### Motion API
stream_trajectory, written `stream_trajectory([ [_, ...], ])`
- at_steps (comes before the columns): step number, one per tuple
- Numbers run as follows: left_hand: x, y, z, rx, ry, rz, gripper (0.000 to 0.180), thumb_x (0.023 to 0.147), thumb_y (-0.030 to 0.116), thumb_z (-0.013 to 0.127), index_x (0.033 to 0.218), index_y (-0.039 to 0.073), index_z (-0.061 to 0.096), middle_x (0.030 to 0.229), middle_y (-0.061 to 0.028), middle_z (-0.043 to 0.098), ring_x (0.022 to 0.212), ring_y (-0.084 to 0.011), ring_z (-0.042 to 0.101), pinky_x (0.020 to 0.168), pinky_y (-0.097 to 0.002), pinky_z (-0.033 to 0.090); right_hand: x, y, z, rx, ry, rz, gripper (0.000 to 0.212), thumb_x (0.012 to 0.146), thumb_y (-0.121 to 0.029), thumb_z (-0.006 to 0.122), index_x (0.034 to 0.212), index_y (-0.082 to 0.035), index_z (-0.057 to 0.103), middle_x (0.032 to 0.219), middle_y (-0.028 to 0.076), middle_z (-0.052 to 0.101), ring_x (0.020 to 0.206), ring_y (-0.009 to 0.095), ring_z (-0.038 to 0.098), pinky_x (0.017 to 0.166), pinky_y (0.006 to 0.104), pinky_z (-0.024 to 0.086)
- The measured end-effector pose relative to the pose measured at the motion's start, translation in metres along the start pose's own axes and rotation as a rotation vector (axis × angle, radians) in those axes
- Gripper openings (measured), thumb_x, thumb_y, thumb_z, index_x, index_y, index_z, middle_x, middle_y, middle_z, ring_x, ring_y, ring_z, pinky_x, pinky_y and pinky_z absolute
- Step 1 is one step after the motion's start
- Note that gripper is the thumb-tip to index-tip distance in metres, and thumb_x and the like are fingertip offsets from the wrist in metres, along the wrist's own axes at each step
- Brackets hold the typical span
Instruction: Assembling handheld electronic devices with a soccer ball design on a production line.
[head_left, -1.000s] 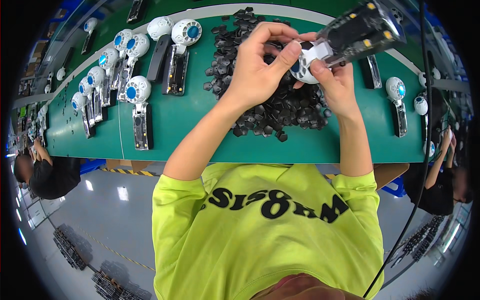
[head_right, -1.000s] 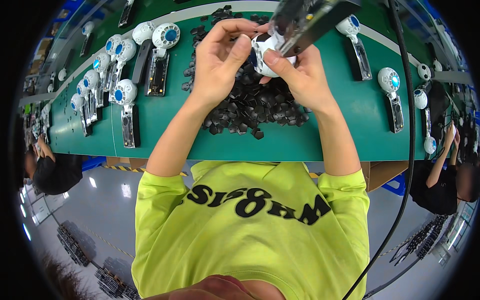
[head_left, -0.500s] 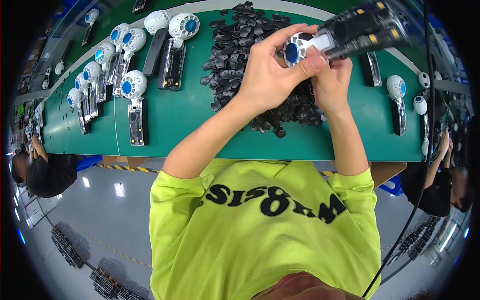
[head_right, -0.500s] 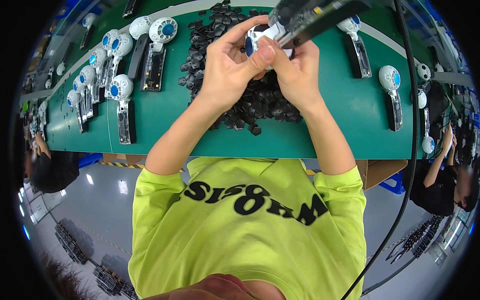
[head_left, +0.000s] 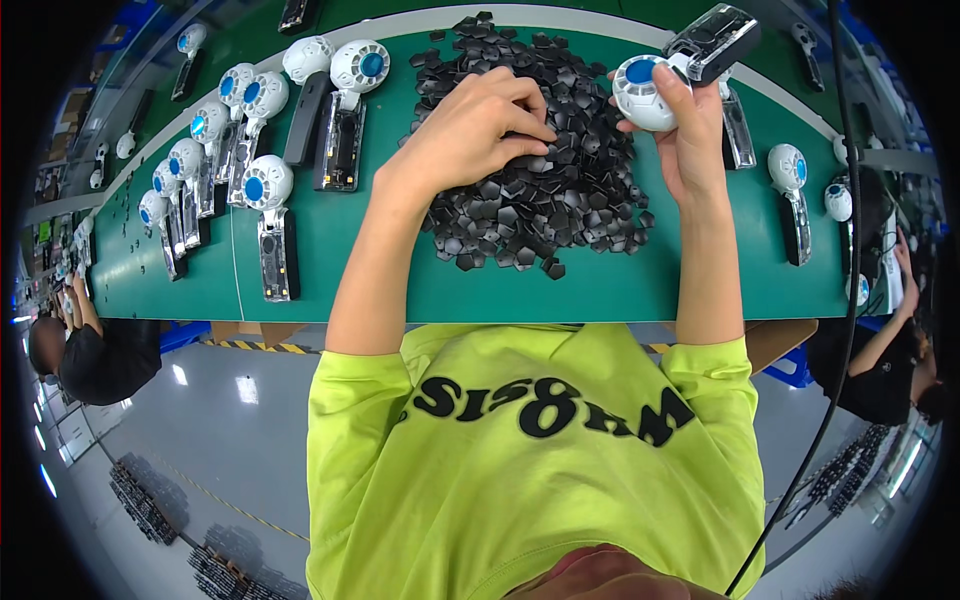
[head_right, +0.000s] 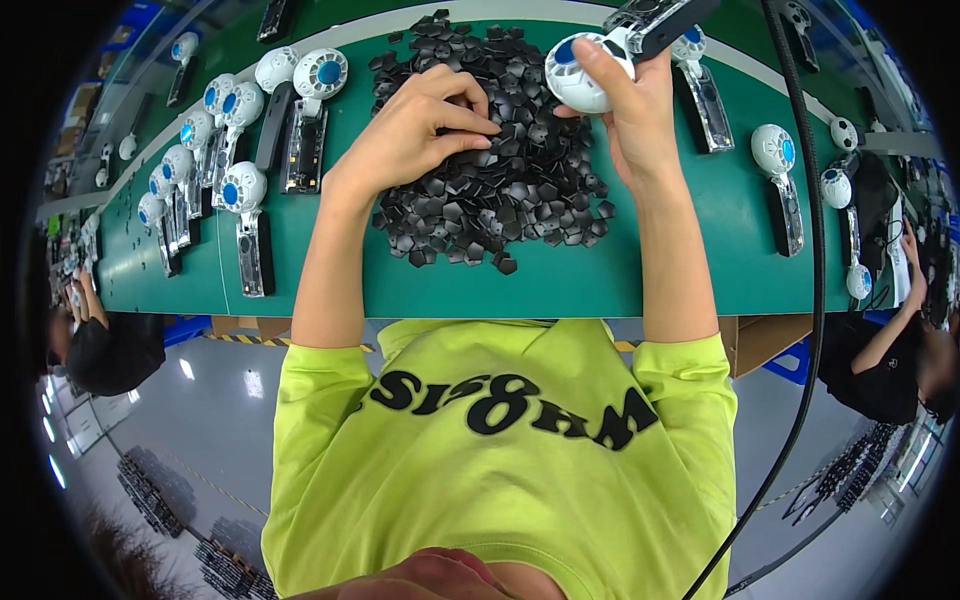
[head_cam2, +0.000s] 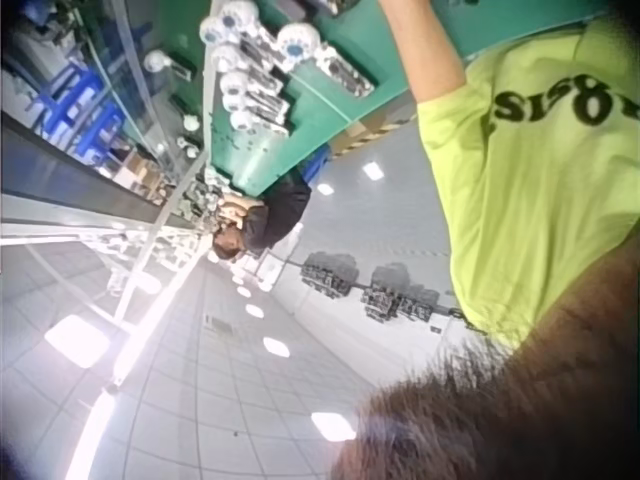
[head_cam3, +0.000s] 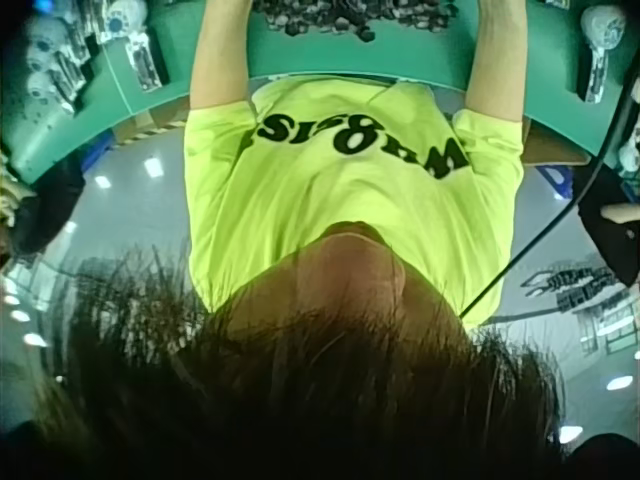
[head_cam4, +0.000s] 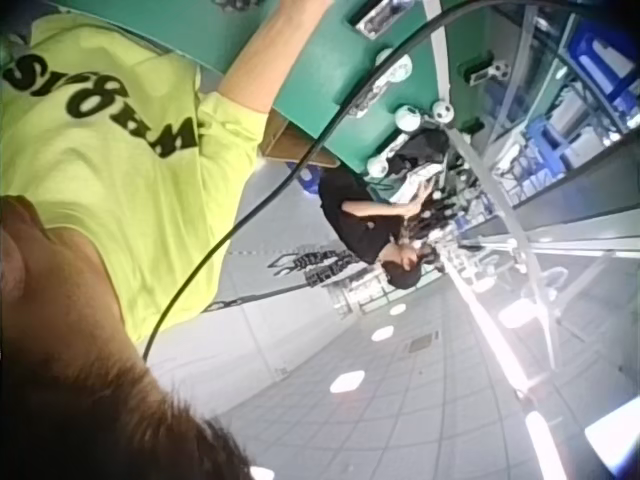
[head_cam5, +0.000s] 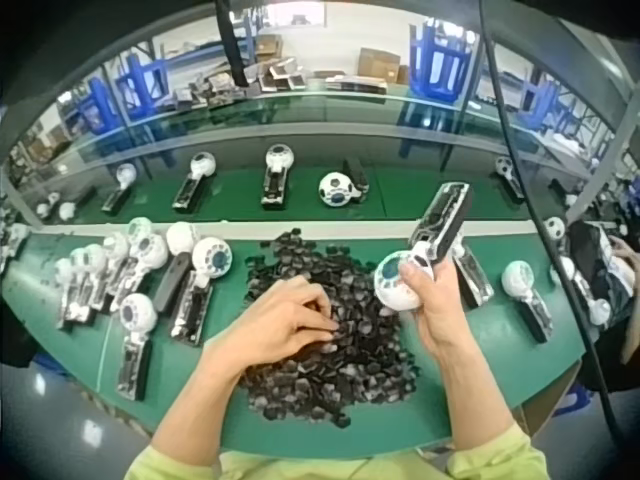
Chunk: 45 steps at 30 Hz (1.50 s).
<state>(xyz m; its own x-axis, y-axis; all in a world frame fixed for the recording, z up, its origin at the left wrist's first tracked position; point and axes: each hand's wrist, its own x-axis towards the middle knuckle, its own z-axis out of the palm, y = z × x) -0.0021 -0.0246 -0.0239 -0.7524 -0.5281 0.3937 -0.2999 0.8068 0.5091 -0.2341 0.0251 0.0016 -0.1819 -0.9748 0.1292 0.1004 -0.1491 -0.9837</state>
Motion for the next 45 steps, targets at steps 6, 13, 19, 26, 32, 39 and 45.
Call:
stream_trajectory([
  [6, 0.005, 0.010, 0.003, -0.098, 0.143, -0.111, 0.016, 0.081, 0.003, 0.072, 0.097, 0.005, 0.075, 0.084, -0.0025, 0.067, 0.073, -0.0184, 0.056, 0.069, -0.0292, 0.047, 0.000, -0.008, 0.010, 0.227, 0.004, -0.030, 0.051, 0.095, -0.016, 0.062, 0.140, -0.006, 0.039, 0.118, 0.021, 0.062, 0.097, 0.028, 0.068, 0.069, 0.0299, 0.059],
  [13, 0.012, 0.029, -0.005, -0.289, 0.277, -0.189, 0.011, 0.079, 0.002, 0.074, 0.089, 0.001, 0.073, 0.072, -0.0054, 0.067, 0.057, -0.0139, 0.051, 0.060, -0.0251, 0.044, -0.002, 0.006, -0.004, -0.074, -0.286, -0.127, 0.059, 0.083, -0.015, 0.073, 0.139, -0.012, 0.053, 0.126, 0.016, 0.061, 0.104, 0.029, 0.063, 0.089, 0.0327, 0.053],
  [19, 0.012, 0.043, 0.004, -0.269, 0.348, -0.111, 0.008, 0.074, 0.006, 0.078, 0.079, 0.002, 0.073, 0.065, -0.0026, 0.064, 0.050, -0.0136, 0.048, 0.059, -0.0237, 0.042, -0.012, 0.002, 0.011, -0.550, -0.334, -0.426, 0.071, 0.060, -0.019, 0.088, 0.127, -0.014, 0.066, 0.129, 0.011, 0.059, 0.108, 0.028, 0.058, 0.096, 0.0357, 0.045],
  [26, 0.010, 0.039, 0.010, 0.038, 0.357, -0.060, 0.009, 0.070, 0.011, 0.080, 0.073, 0.007, 0.072, 0.060, 0.0002, 0.061, 0.050, -0.0142, 0.048, 0.061, -0.0254, 0.042, -0.017, 0.009, 0.018, -0.657, -0.340, -0.474, 0.080, 0.050, -0.024, 0.092, 0.125, -0.013, 0.067, 0.127, 0.011, 0.059, 0.108, 0.028, 0.057, 0.095, 0.0378, 0.045],
  [32, 0.012, 0.039, 0.005, 0.231, 0.411, 0.050, 0.012, 0.071, 0.015, 0.079, 0.070, 0.012, 0.067, 0.062, 0.0025, 0.062, 0.059, -0.0162, 0.054, 0.062, -0.0279, 0.043, -0.014, 0.013, 0.021, -0.686, -0.257, -0.679, 0.070, 0.056, -0.029, 0.091, 0.122, -0.016, 0.069, 0.116, 0.009, 0.064, 0.106, 0.028, 0.059, 0.090, 0.0374, 0.048],
  [39, 0.011, 0.041, 0.008, 0.407, 0.475, 0.121, 0.015, 0.070, 0.017, 0.080, 0.071, 0.014, 0.065, 0.069, 0.0041, 0.061, 0.069, -0.0170, 0.051, 0.064, -0.0276, 0.042, -0.013, 0.016, 0.023, -0.776, -0.190, -0.994, 0.060, 0.065, -0.034, 0.087, 0.119, -0.016, 0.071, 0.110, 0.008, 0.067, 0.107, 0.029, 0.060, 0.088, 0.0373, 0.049],
  [45, 0.015, 0.040, 0.006, 0.072, 0.553, 0.048, 0.019, 0.070, 0.019, 0.081, 0.082, 0.012, 0.068, 0.083, 0.0000, 0.064, 0.073, -0.0159, 0.053, 0.066, -0.0277, 0.043, -0.019, 0.011, 0.029, -0.354, -0.280, -0.713, 0.052, 0.071, -0.025, 0.083, 0.120, -0.011, 0.069, 0.111, 0.008, 0.068, 0.108, 0.027, 0.060, 0.090, 0.0360, 0.049],
])
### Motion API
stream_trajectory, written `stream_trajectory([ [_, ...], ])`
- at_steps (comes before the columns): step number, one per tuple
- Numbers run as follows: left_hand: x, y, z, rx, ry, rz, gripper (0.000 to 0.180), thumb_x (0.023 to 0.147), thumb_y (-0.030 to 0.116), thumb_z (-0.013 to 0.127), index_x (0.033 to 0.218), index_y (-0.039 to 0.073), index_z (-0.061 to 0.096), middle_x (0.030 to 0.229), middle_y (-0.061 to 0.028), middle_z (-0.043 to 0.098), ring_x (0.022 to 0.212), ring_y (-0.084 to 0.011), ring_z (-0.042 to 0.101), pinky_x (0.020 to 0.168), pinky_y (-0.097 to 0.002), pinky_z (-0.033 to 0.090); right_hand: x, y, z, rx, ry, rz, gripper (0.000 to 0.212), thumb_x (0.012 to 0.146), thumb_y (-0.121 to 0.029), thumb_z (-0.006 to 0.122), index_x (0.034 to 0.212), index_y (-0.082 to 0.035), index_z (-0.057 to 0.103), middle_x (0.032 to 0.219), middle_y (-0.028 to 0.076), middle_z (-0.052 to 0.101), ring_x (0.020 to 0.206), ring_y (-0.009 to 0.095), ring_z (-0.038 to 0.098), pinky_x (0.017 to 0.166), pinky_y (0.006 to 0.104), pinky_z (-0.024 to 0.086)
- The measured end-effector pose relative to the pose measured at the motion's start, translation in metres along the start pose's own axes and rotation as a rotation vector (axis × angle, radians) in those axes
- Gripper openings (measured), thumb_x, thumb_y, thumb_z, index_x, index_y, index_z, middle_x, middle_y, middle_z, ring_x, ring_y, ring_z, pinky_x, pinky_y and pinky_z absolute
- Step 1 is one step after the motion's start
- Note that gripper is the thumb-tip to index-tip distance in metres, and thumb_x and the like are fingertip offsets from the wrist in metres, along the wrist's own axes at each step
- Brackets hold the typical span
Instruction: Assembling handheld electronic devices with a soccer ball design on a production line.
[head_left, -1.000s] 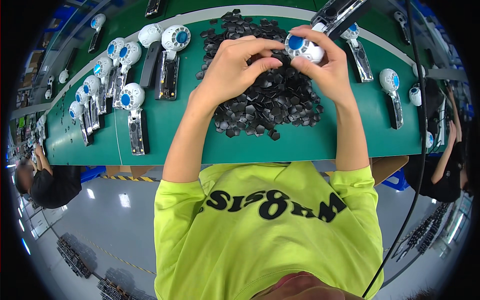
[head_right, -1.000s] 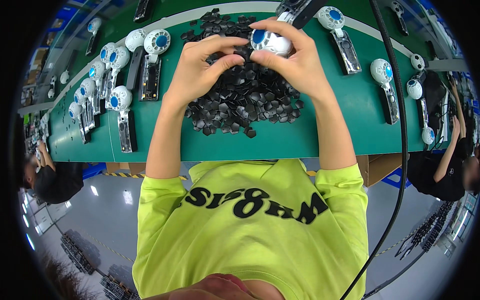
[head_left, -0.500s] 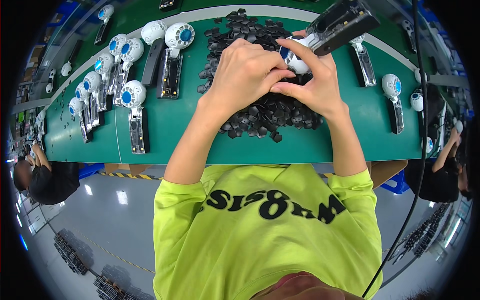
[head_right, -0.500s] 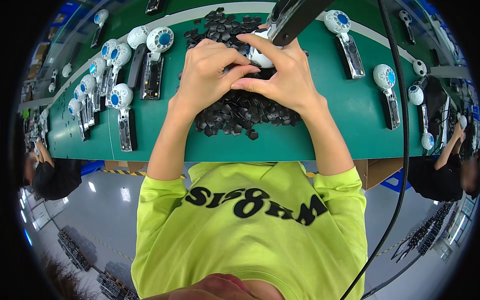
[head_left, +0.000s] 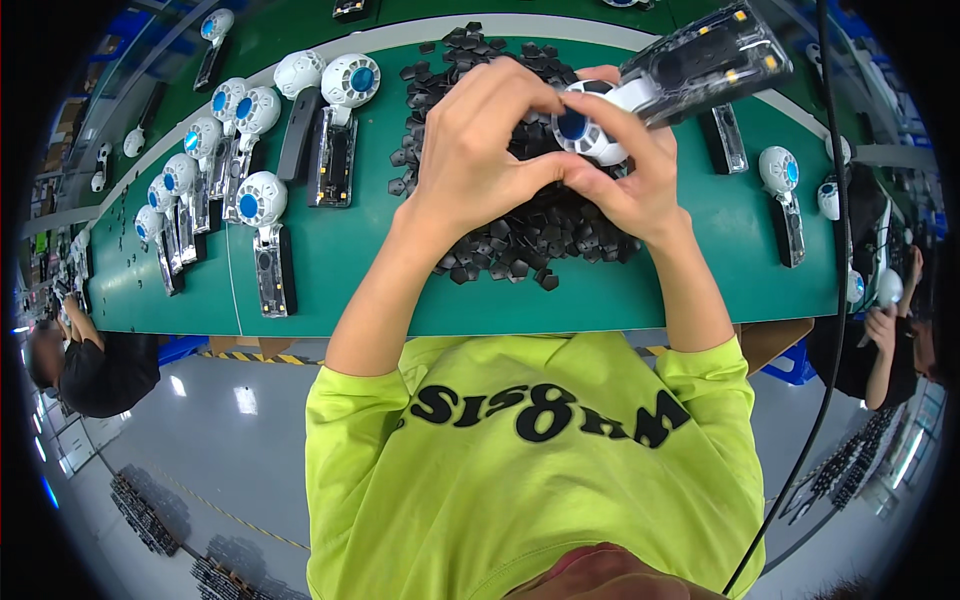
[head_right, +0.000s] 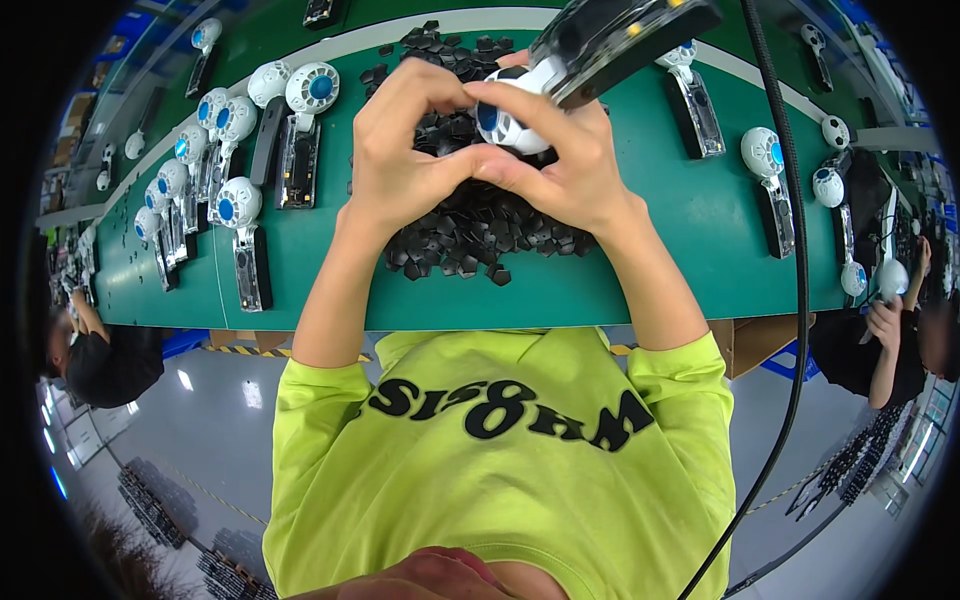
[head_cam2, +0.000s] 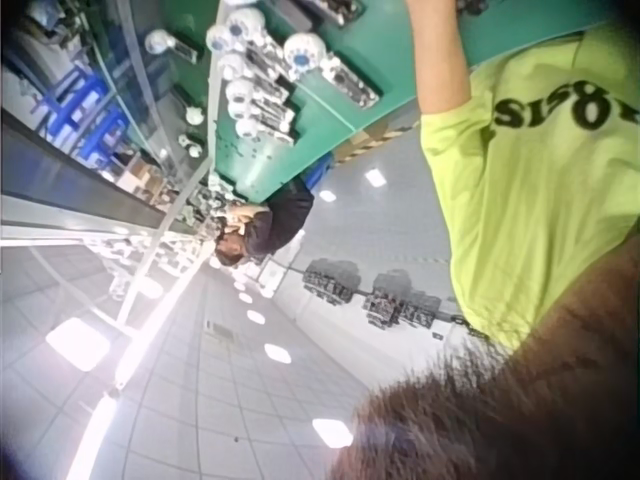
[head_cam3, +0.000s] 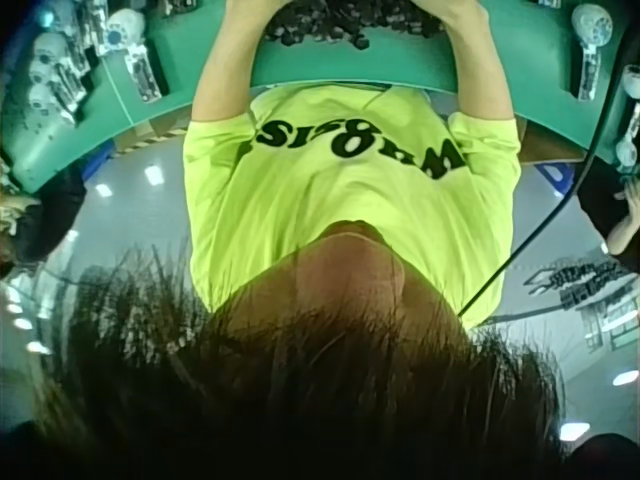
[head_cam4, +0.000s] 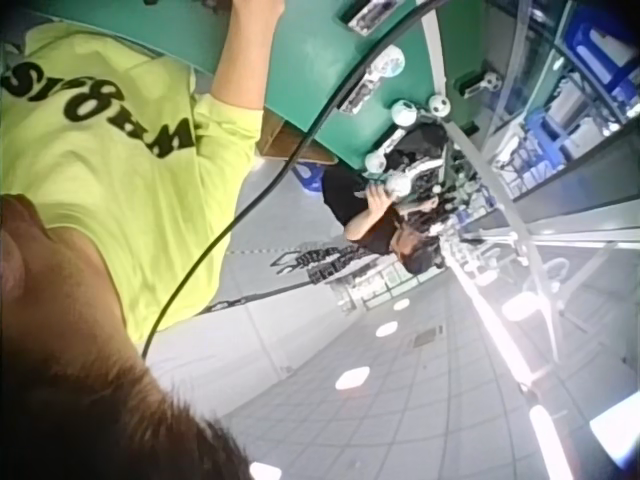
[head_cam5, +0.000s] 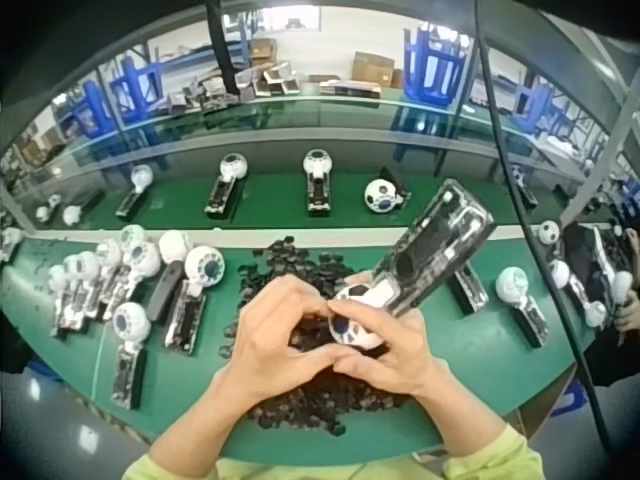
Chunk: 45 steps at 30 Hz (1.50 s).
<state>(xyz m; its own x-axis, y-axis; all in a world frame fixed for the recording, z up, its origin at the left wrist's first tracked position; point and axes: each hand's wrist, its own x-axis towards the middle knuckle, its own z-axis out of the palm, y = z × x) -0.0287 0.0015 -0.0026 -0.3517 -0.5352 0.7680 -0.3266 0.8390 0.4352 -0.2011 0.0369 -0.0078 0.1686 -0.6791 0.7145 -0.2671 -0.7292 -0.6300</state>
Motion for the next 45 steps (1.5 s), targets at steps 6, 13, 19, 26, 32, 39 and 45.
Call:
stream_trajectory([
  [6, 0.008, 0.010, -0.003, -0.608, -0.019, -0.438, 0.048, 0.068, 0.021, 0.085, 0.109, 0.006, 0.066, 0.108, -0.0071, 0.064, 0.089, -0.0171, 0.059, 0.075, -0.0296, 0.049, -0.001, -0.004, 0.000, 0.383, 0.056, 0.199, 0.047, 0.076, -0.014, 0.079, 0.120, -0.007, 0.068, 0.111, 0.008, 0.068, 0.105, 0.025, 0.060, 0.089, 0.0341, 0.048],
  [13, 0.000, 0.011, -0.001, -0.911, -0.150, -0.551, 0.092, 0.056, 0.025, 0.094, 0.134, -0.001, 0.053, 0.132, -0.0154, 0.057, 0.115, -0.0256, 0.058, 0.092, -0.0337, 0.051, -0.004, -0.012, 0.003, 0.290, -0.048, 0.246, 0.047, 0.078, -0.010, 0.074, 0.123, -0.004, 0.065, 0.117, 0.013, 0.065, 0.097, 0.021, 0.060, 0.083, 0.0292, 0.050],
  [19, -0.002, 0.017, -0.001, -0.659, -0.234, -0.451, 0.110, 0.046, 0.027, 0.097, 0.140, -0.002, 0.048, 0.131, -0.0166, 0.060, 0.116, -0.0274, 0.059, 0.098, -0.0363, 0.049, -0.009, -0.015, 0.000, 0.140, -0.123, 0.155, 0.047, 0.075, -0.007, 0.073, 0.122, -0.004, 0.066, 0.119, 0.013, 0.064, 0.094, 0.020, 0.060, 0.081, 0.0275, 0.049],
  [26, -0.003, 0.020, 0.003, -0.751, -0.186, -0.564, 0.099, 0.052, 0.020, 0.094, 0.138, -0.001, 0.050, 0.124, -0.0142, 0.065, 0.111, -0.0252, 0.061, 0.101, -0.0365, 0.047, -0.007, -0.001, -0.002, 0.099, -0.081, 0.127, 0.051, 0.070, -0.005, 0.077, 0.120, -0.005, 0.067, 0.113, 0.010, 0.066, 0.090, 0.018, 0.061, 0.079, 0.0260, 0.049],
  [32, -0.005, -0.024, -0.019, -0.300, -0.391, -0.400, 0.060, 0.066, 0.012, 0.085, 0.122, 0.003, 0.065, 0.114, -0.0075, 0.068, 0.101, -0.0234, 0.063, 0.094, -0.0351, 0.048, 0.002, 0.008, -0.012, 0.070, 0.025, 0.267, 0.058, 0.070, -0.001, 0.077, 0.125, -0.008, 0.063, 0.107, 0.008, 0.067, 0.088, 0.015, 0.061, 0.079, 0.0247, 0.049],
  [39, -0.009, -0.037, -0.024, -0.056, -0.600, -0.235, 0.020, 0.077, 0.009, 0.076, 0.097, 0.008, 0.075, 0.100, -0.0015, 0.065, 0.087, -0.0224, 0.058, 0.082, -0.0329, 0.046, 0.003, 0.025, -0.027, 0.042, -0.011, 0.600, 0.063, 0.071, 0.004, 0.075, 0.130, -0.010, 0.057, 0.107, 0.006, 0.066, 0.090, 0.014, 0.062, 0.081, 0.0237, 0.049],
  [45, -0.011, -0.019, -0.003, -0.042, -0.568, -0.145, 0.015, 0.078, 0.010, 0.076, 0.093, 0.007, 0.075, 0.098, -0.0006, 0.064, 0.087, -0.0199, 0.055, 0.080, -0.0307, 0.045, 0.003, 0.023, -0.026, 0.118, 0.037, 0.564, 0.065, 0.069, 0.006, 0.075, 0.129, -0.011, 0.056, 0.109, 0.006, 0.065, 0.091, 0.015, 0.063, 0.082, 0.0239, 0.050],
])
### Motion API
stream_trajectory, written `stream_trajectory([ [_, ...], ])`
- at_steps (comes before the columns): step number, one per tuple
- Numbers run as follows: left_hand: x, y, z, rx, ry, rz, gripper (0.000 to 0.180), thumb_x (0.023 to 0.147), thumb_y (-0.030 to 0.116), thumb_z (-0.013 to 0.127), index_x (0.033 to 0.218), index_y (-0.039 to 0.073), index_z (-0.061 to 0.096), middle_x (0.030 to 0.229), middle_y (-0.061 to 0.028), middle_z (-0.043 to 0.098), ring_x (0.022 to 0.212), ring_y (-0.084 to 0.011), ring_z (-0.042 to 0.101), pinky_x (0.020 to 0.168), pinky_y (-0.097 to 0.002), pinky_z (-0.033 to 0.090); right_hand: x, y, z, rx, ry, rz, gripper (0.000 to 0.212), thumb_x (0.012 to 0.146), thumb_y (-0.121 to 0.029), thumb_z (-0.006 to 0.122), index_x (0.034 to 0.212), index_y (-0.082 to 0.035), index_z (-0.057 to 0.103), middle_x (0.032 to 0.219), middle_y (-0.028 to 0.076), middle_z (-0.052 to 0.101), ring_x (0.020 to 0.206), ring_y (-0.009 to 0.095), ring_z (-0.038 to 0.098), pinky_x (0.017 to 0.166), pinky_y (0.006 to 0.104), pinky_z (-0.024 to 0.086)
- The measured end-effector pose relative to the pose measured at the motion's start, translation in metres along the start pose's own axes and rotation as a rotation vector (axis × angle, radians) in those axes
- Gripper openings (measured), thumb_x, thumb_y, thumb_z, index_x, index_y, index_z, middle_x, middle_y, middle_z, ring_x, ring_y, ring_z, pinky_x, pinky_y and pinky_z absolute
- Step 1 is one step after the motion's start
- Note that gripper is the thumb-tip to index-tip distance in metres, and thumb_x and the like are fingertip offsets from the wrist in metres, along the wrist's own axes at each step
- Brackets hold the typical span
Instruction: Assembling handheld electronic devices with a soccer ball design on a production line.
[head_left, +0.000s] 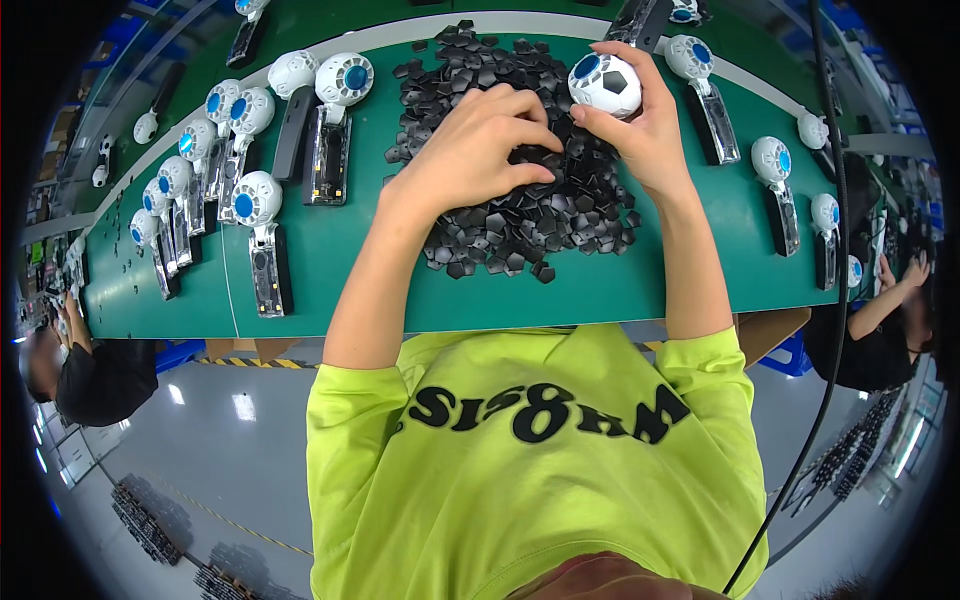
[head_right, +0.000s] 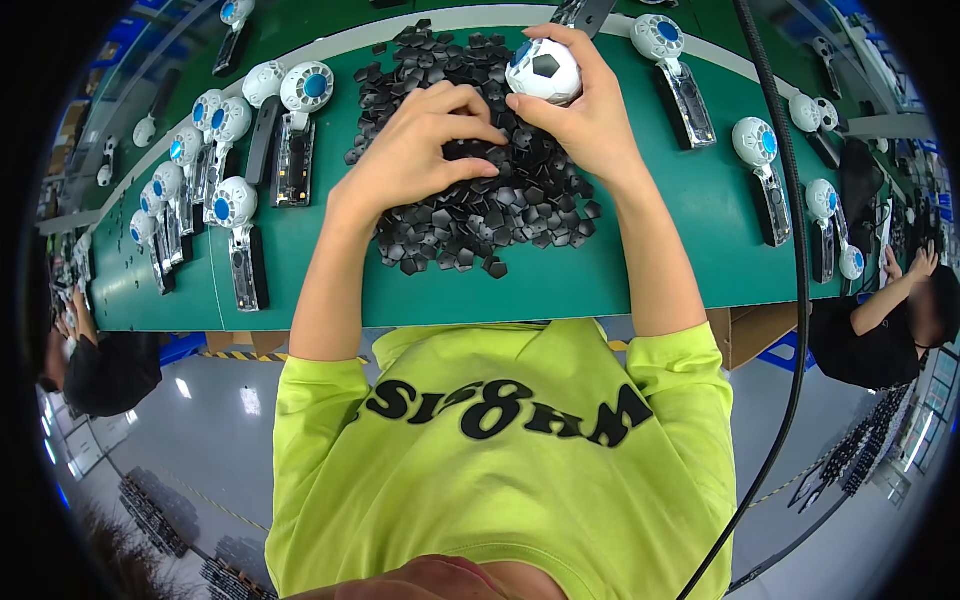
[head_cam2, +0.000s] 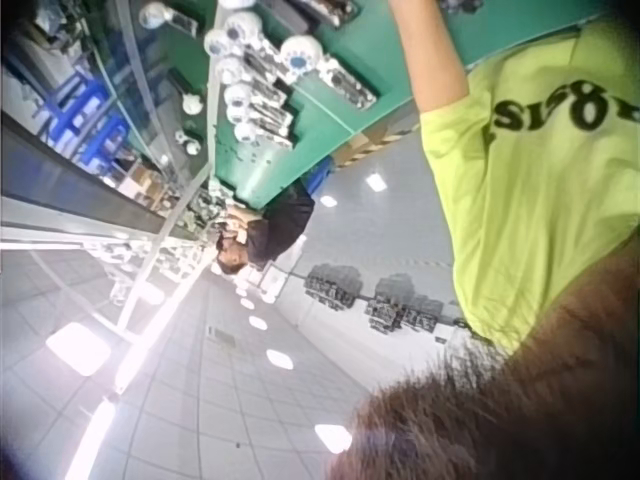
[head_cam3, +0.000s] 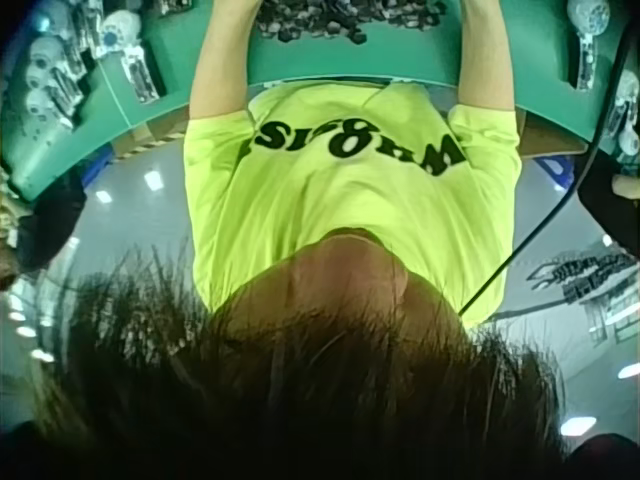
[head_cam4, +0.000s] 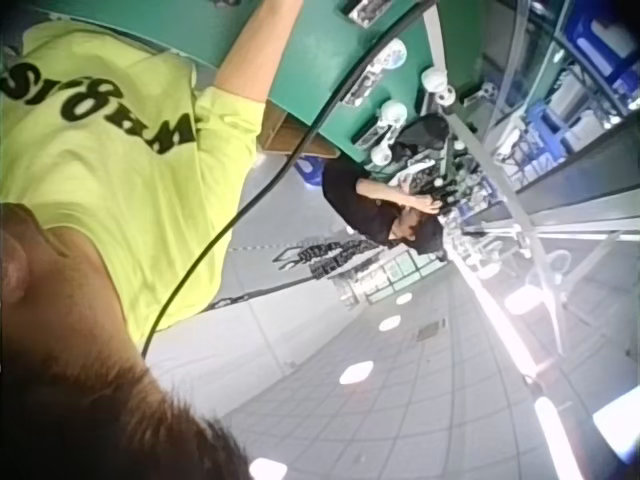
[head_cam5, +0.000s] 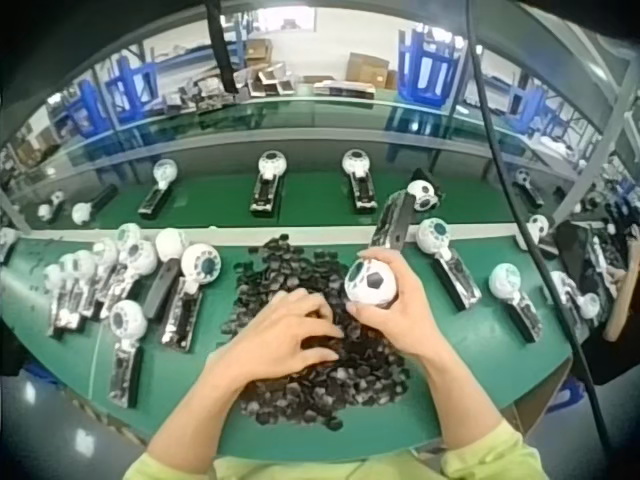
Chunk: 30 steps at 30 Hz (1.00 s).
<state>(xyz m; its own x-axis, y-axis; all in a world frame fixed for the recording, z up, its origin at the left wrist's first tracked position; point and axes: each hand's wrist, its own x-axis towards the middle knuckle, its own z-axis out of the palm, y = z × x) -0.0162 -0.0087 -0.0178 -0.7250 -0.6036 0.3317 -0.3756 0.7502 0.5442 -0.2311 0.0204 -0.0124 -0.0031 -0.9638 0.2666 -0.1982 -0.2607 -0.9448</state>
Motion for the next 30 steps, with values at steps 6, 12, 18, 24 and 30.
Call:
stream_trajectory([
  [6, 0.003, -0.003, 0.013, 0.075, 0.056, 0.091, 0.011, 0.079, 0.011, 0.076, 0.087, 0.005, 0.072, 0.098, 0.0007, 0.064, 0.089, -0.0186, 0.054, 0.082, -0.0301, 0.044, 0.000, 0.001, -0.004, 0.178, -0.066, 0.033, 0.072, 0.066, 0.009, 0.075, 0.131, -0.012, 0.053, 0.109, 0.006, 0.065, 0.093, 0.015, 0.064, 0.083, 0.0256, 0.051],
  [12, 0.009, 0.004, 0.010, -0.182, 0.339, 0.005, 0.008, 0.082, 0.009, 0.073, 0.082, 0.003, 0.069, 0.092, -0.0003, 0.065, 0.077, -0.0144, 0.056, 0.070, -0.0267, 0.045, -0.004, -0.003, 0.002, 0.245, -0.046, 0.025, 0.077, 0.064, 0.012, 0.075, 0.133, -0.013, 0.050, 0.109, 0.007, 0.065, 0.098, 0.016, 0.064, 0.086, 0.0272, 0.052],
  [18, 0.006, 0.021, 0.021, -0.597, 0.467, -0.296, 0.004, 0.083, 0.004, 0.071, 0.081, 0.002, 0.067, 0.083, -0.0024, 0.067, 0.062, -0.0102, 0.055, 0.054, -0.0209, 0.042, -0.008, -0.002, 0.020, 0.121, 0.003, -0.142, 0.075, 0.065, 0.010, 0.074, 0.132, -0.012, 0.048, 0.114, 0.008, 0.063, 0.100, 0.018, 0.064, 0.087, 0.0281, 0.053],
  [24, 0.011, 0.024, 0.021, -0.546, 0.512, -0.244, 0.007, 0.081, 0.002, 0.073, 0.084, 0.002, 0.067, 0.079, -0.0026, 0.068, 0.060, -0.0115, 0.057, 0.052, -0.0204, 0.043, -0.013, -0.002, 0.028, 0.028, 0.037, -0.168, 0.072, 0.067, 0.007, 0.072, 0.132, -0.011, 0.047, 0.118, 0.009, 0.060, 0.101, 0.020, 0.063, 0.088, 0.0278, 0.052],
  [30, 0.013, 0.019, 0.022, -0.281, 0.564, 0.015, 0.010, 0.079, -0.002, 0.075, 0.085, 0.002, 0.067, 0.078, -0.0055, 0.068, 0.062, -0.0121, 0.057, 0.056, -0.0229, 0.048, -0.011, 0.004, 0.028, 0.174, 0.031, -0.151, 0.071, 0.069, 0.005, 0.072, 0.133, -0.010, 0.046, 0.117, 0.010, 0.060, 0.101, 0.020, 0.063, 0.088, 0.0281, 0.052],
])
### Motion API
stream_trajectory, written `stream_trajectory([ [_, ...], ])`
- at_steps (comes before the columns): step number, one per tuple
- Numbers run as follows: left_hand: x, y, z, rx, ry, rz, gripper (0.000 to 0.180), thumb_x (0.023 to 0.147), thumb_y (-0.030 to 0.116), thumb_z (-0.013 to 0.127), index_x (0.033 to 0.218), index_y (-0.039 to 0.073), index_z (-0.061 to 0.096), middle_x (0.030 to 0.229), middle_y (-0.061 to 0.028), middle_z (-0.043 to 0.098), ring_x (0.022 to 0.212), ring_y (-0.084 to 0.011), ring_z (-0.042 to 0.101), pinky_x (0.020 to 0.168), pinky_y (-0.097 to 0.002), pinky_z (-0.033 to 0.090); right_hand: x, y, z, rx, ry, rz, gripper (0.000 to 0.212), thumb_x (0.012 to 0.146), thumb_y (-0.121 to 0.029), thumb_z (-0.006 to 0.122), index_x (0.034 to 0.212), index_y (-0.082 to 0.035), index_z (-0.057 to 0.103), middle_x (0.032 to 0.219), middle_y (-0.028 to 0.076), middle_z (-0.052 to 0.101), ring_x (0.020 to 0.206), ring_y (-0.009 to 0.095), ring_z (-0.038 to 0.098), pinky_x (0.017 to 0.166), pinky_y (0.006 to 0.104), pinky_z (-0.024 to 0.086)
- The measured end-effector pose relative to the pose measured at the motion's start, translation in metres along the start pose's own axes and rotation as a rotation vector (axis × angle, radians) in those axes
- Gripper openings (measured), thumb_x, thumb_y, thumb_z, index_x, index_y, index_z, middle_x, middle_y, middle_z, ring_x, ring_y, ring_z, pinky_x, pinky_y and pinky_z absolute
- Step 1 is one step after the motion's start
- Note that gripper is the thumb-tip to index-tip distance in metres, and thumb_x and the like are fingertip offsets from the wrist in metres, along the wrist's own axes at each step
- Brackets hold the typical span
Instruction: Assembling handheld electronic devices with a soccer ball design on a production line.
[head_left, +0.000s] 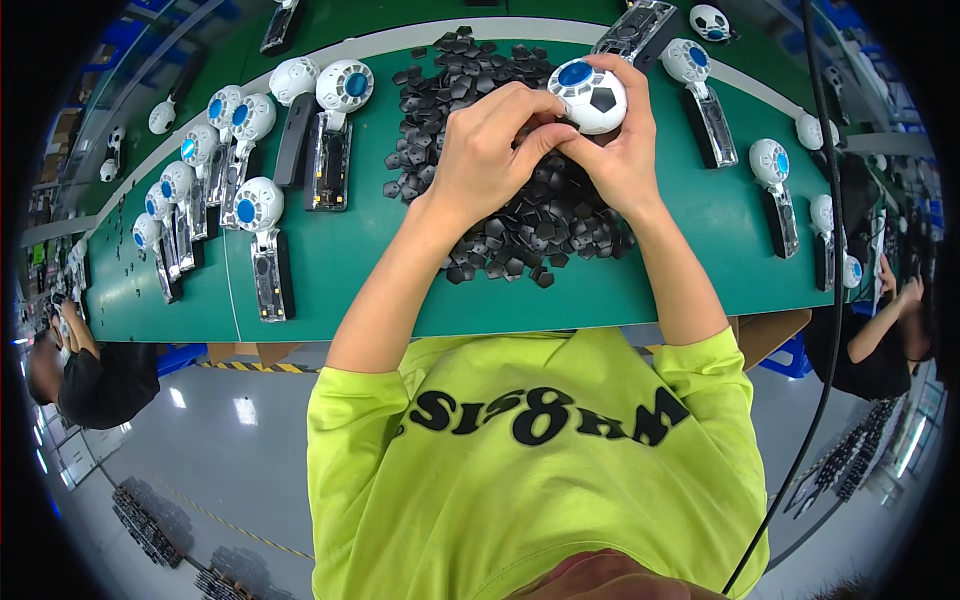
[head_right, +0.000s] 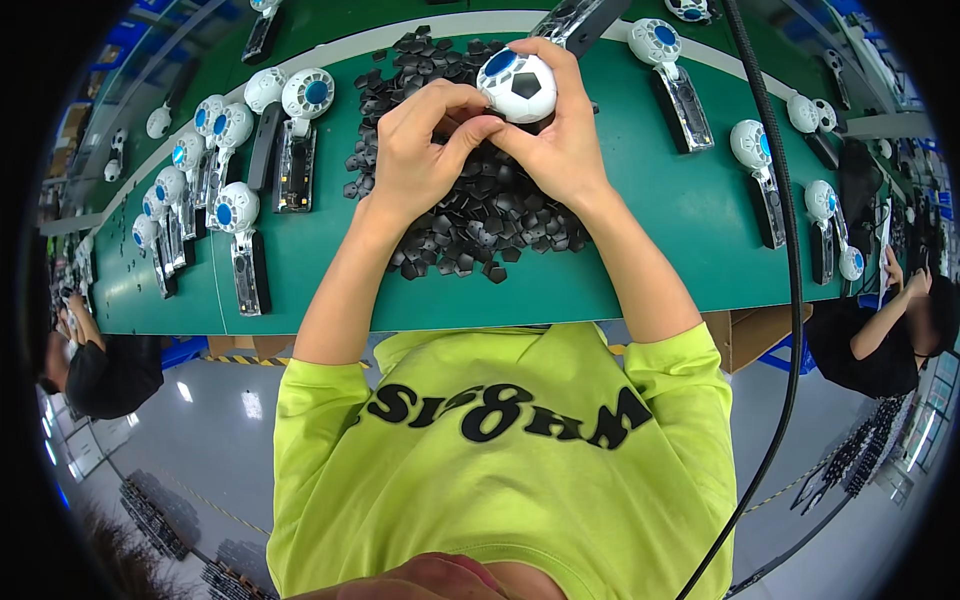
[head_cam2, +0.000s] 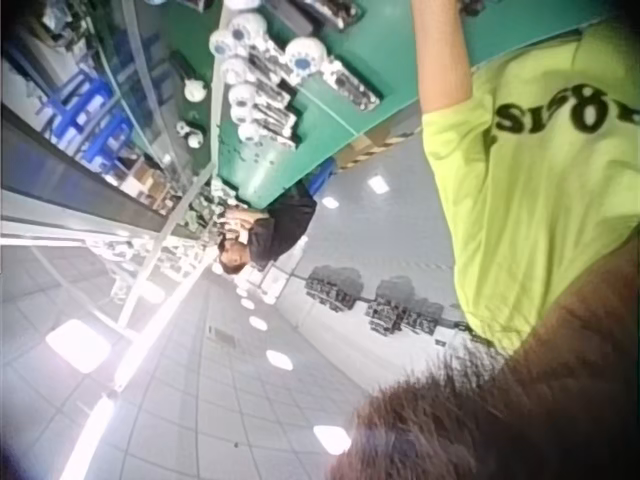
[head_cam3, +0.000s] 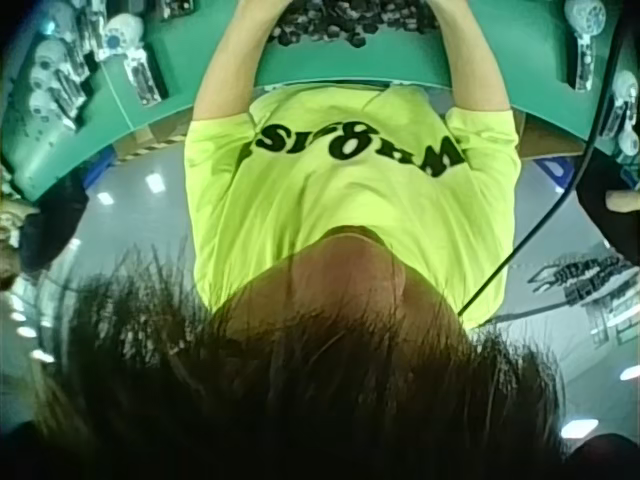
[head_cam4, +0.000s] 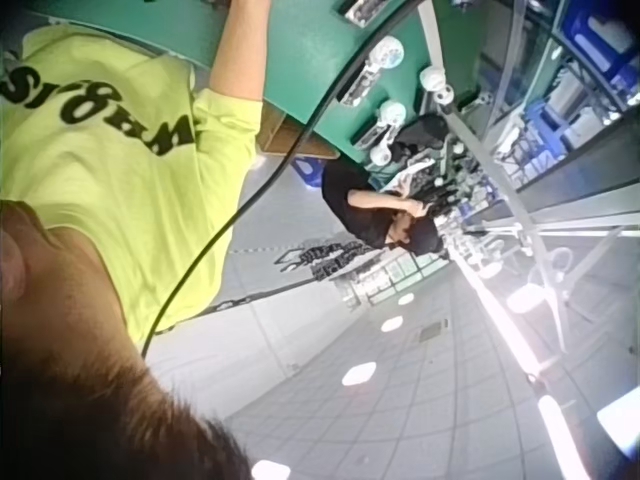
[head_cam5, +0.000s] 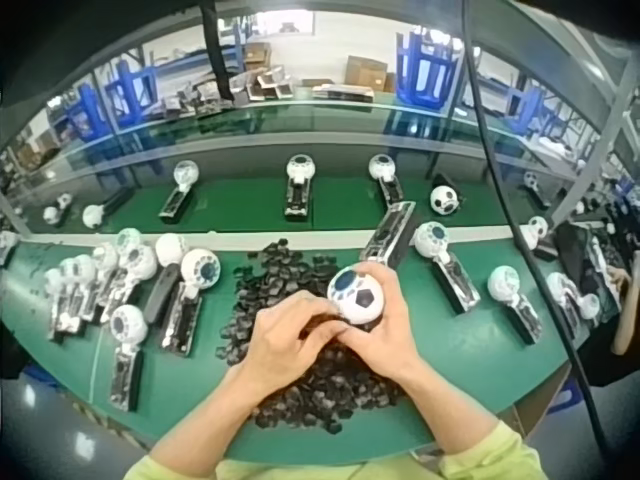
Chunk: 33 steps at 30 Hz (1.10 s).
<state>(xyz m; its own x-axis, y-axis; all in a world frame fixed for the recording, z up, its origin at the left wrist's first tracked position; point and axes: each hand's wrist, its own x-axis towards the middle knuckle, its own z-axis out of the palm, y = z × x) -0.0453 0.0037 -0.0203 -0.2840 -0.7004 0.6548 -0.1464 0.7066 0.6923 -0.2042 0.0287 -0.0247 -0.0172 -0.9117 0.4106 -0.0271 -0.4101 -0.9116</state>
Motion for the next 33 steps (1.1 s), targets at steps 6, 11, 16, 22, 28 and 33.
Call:
stream_trajectory([
  [6, 0.003, -0.008, -0.006, 0.147, -0.013, 0.284, 0.016, 0.075, -0.001, 0.079, 0.084, 0.003, 0.066, 0.081, -0.0068, 0.068, 0.063, -0.0146, 0.057, 0.055, -0.0241, 0.046, 0.002, -0.002, -0.005, -0.122, 0.001, -0.135, 0.073, 0.066, 0.007, 0.071, 0.131, -0.010, 0.046, 0.118, 0.010, 0.060, 0.101, 0.021, 0.063, 0.088, 0.0292, 0.052],
  [11, 0.004, -0.006, -0.005, 0.016, 0.033, 0.354, 0.017, 0.073, -0.001, 0.079, 0.082, 0.004, 0.066, 0.083, -0.0054, 0.068, 0.064, -0.0159, 0.057, 0.055, -0.0252, 0.046, 0.002, -0.003, -0.010, -0.019, -0.038, -0.146, 0.072, 0.062, 0.007, 0.072, 0.128, -0.011, 0.050, 0.117, 0.009, 0.060, 0.099, 0.020, 0.063, 0.087, 0.0290, 0.051],
  [16, 0.001, -0.001, -0.002, -0.047, 0.074, 0.306, 0.016, 0.071, -0.001, 0.078, 0.080, 0.006, 0.066, 0.086, -0.0022, 0.067, 0.066, -0.0163, 0.057, 0.054, -0.0264, 0.047, 0.001, -0.001, -0.012, -0.053, -0.102, -0.213, 0.074, 0.061, 0.011, 0.071, 0.128, -0.009, 0.046, 0.121, 0.014, 0.061, 0.103, 0.024, 0.064, 0.090, 0.0316, 0.052],
  [22, 0.001, -0.002, -0.006, 0.130, 0.053, 0.451, 0.018, 0.071, -0.001, 0.077, 0.081, 0.006, 0.065, 0.088, -0.0034, 0.065, 0.064, -0.0167, 0.055, 0.053, -0.0269, 0.046, -0.002, -0.001, -0.008, -0.110, -0.065, -0.295, 0.072, 0.060, 0.010, 0.071, 0.126, -0.009, 0.047, 0.120, 0.016, 0.062, 0.104, 0.025, 0.064, 0.090, 0.0320, 0.053],
  [28, 0.001, -0.008, -0.006, 0.200, 0.086, 0.546, 0.020, 0.072, -0.001, 0.076, 0.086, 0.006, 0.064, 0.085, -0.0037, 0.063, 0.063, -0.0167, 0.053, 0.052, -0.0264, 0.045, -0.002, -0.002, -0.010, -0.111, -0.043, -0.246, 0.072, 0.059, 0.010, 0.071, 0.125, -0.008, 0.048, 0.120, 0.016, 0.063, 0.106, 0.026, 0.063, 0.091, 0.0326, 0.052],
  [33, -0.004, -0.006, 0.004, 0.074, 0.100, 0.431, 0.019, 0.075, 0.001, 0.076, 0.087, 0.006, 0.062, 0.083, -0.0043, 0.062, 0.061, -0.0163, 0.052, 0.051, -0.0254, 0.043, 0.003, 0.001, -0.016, -0.130, -0.105, -0.280, 0.073, 0.058, 0.010, 0.071, 0.125, -0.008, 0.048, 0.120, 0.017, 0.062, 0.107, 0.027, 0.063, 0.091, 0.0330, 0.052],
])
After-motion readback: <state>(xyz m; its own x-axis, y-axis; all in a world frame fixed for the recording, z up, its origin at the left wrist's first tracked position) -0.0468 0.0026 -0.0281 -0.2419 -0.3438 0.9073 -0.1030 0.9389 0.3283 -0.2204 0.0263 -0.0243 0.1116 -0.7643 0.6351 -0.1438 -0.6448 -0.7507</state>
